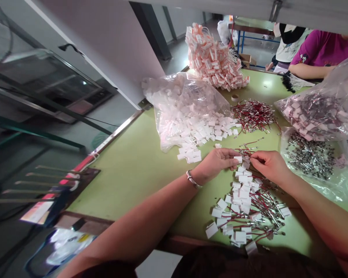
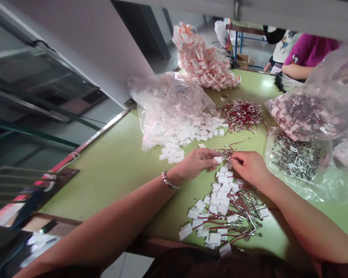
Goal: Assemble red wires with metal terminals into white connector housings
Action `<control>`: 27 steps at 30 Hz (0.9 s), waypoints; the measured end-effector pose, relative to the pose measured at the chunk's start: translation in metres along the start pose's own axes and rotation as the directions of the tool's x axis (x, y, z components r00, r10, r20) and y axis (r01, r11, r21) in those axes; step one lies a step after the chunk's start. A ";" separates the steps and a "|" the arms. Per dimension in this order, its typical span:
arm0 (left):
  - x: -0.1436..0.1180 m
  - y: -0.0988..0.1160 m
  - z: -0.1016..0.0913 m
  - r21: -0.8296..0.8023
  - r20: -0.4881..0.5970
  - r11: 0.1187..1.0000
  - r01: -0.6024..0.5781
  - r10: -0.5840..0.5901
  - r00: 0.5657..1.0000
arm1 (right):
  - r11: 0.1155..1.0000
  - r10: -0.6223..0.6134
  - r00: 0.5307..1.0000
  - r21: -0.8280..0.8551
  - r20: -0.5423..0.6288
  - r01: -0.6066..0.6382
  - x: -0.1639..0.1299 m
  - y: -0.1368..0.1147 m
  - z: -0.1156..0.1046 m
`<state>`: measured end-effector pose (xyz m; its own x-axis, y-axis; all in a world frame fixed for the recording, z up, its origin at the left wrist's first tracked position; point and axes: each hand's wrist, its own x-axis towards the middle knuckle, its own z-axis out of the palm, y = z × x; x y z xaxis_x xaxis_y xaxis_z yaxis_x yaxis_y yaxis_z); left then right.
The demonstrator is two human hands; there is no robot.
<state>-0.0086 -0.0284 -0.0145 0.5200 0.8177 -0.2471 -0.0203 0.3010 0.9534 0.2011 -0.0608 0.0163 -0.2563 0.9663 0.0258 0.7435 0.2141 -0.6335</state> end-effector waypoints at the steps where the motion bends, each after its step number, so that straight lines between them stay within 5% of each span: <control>1: 0.000 0.000 0.000 -0.001 0.001 1.000 0.001 -0.001 1.000 | 0.998 -0.007 1.000 -0.059 -0.002 0.007 -0.001 -0.002 -0.001; 6: -0.001 0.003 -0.004 -0.009 0.016 1.000 -0.006 0.006 1.000 | 0.982 -0.057 0.997 -0.178 0.044 0.064 -0.002 -0.009 -0.003; 16: -0.005 0.007 -0.005 -0.121 0.055 0.992 0.031 -0.024 0.998 | 0.982 -0.024 0.999 0.190 0.026 0.018 -0.001 0.000 0.000; 27: -0.001 0.005 0.012 0.071 0.010 0.997 -0.009 0.008 1.000 | 0.968 -0.055 0.998 -0.245 -0.011 0.050 -0.004 -0.010 0.005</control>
<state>0.0010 -0.0331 -0.0074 0.5286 0.8150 -0.2373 0.0357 0.2579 0.9655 0.1915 -0.0677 0.0191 -0.2896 0.9546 0.0693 0.8584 0.2911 -0.4223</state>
